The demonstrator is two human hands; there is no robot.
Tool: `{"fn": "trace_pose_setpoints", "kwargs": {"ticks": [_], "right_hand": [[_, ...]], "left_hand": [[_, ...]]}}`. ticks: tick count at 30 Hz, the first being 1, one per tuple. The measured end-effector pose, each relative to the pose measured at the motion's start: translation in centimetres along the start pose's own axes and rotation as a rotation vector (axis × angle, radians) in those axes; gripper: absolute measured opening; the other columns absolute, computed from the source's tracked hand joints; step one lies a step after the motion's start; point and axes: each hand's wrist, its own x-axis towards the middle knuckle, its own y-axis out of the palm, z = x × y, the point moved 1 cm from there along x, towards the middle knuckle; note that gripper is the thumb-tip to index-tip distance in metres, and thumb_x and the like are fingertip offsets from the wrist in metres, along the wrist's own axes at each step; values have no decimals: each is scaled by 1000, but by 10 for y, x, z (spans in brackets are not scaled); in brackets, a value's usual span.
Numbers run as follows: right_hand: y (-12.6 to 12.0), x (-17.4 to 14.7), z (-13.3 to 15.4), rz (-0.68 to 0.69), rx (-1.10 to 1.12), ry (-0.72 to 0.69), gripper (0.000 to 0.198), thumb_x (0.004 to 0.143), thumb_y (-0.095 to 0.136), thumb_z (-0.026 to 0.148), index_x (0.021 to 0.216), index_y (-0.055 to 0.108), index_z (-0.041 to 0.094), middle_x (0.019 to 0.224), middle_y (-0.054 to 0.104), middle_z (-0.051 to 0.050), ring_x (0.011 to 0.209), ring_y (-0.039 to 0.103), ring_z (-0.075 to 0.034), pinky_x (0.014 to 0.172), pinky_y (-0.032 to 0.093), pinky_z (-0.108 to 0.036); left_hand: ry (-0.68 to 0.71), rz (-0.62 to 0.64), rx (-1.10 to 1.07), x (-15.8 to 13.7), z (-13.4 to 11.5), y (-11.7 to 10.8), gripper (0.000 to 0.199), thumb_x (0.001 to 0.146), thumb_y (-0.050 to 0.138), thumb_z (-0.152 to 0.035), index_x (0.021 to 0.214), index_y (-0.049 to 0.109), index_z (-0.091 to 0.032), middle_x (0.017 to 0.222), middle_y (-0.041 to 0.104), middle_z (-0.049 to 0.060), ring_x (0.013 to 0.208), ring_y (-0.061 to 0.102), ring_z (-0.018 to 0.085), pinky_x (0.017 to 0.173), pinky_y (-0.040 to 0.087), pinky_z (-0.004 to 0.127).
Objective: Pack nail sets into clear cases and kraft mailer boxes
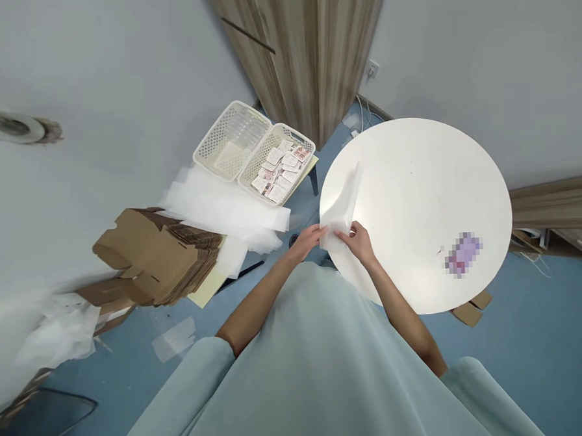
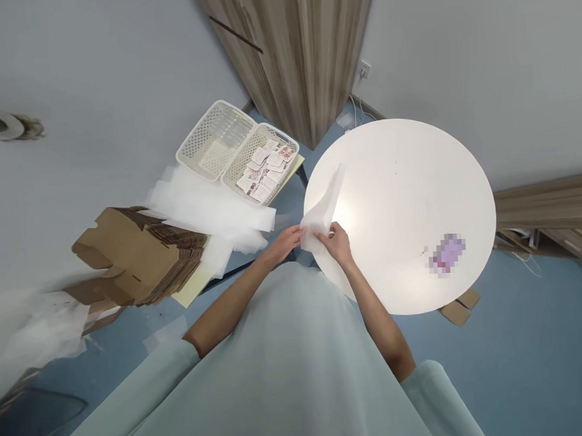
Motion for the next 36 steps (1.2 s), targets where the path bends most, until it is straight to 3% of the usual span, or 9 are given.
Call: {"fn": "trace_pose_setpoints", "kwargs": {"ticks": [2, 5, 12, 16, 20, 24, 27, 31, 36], "right_hand": [[7, 1, 23, 135, 140, -55, 47, 76, 84, 59, 98, 63, 24, 105, 76, -6, 90, 72, -24, 76, 59, -36], [20, 1, 55, 290, 277, -96, 49, 76, 88, 56, 105, 68, 23, 109, 78, -6, 101, 73, -25, 85, 61, -38], [56, 3, 99, 468, 318, -115, 50, 73, 93, 52, 107, 72, 23, 109, 80, -5, 108, 73, -28, 96, 61, -43], [79, 6, 108, 541, 283, -70, 48, 74, 91, 56, 102, 73, 22, 104, 81, -6, 105, 74, -28, 93, 61, -42], [99, 7, 113, 563, 256, -27, 50, 74, 91, 57, 103, 73, 22, 105, 81, -6, 99, 75, -27, 86, 61, -40], [115, 6, 116, 544, 279, -19, 53, 71, 93, 57, 104, 73, 22, 110, 81, -7, 100, 75, -27, 89, 62, -42], [122, 5, 117, 532, 310, -25, 54, 73, 92, 58, 109, 73, 23, 113, 81, -7, 105, 75, -28, 95, 62, -44], [123, 3, 117, 519, 336, -38, 55, 75, 90, 58, 115, 73, 23, 116, 81, -6, 108, 75, -28, 99, 61, -44], [118, 3, 113, 489, 351, -61, 55, 76, 89, 59, 115, 73, 23, 117, 80, -6, 108, 75, -28, 101, 60, -44]], "left_hand": [[-53, 121, -253, -14, -17, -16, 62, 97, 62, -68, 126, 75, -15, 113, 79, 18, 109, 75, 33, 98, 58, 48], [-34, 108, -413, -34, -40, -40, 63, 87, 78, -66, 123, 77, -14, 108, 80, 18, 110, 74, 36, 99, 57, 51], [50, -205, -602, -74, -61, -78, 56, 78, 89, -56, 116, 76, -17, 109, 79, 11, 110, 73, 31, 95, 58, 43], [52, -392, -600, -87, -60, -95, 51, 71, 92, -58, 100, 75, -18, 99, 79, 7, 101, 72, 25, 89, 58, 36], [33, -504, -615, -94, -52, -108, 52, 64, 95, -59, 90, 73, -20, 92, 77, 4, 90, 70, 21, 82, 57, 32], [23, -592, -586, -95, -44, -118, 49, 63, 94, -59, 82, 69, -21, 85, 73, 1, 79, 65, 17, 71, 53, 29], [15, -579, -544, -95, -43, -123, 45, 68, 92, -59, 78, 67, -22, 81, 69, 0, 75, 61, 16, 67, 50, 28], [0, -458, -560, -94, -50, -126, 44, 73, 89, -58, 79, 66, -22, 79, 68, 0, 76, 62, 16, 66, 49, 28], [23, -327, -643, -90, -65, -125, 43, 76, 88, -57, 89, 70, -20, 87, 74, 4, 91, 70, 22, 78, 56, 32]]}}
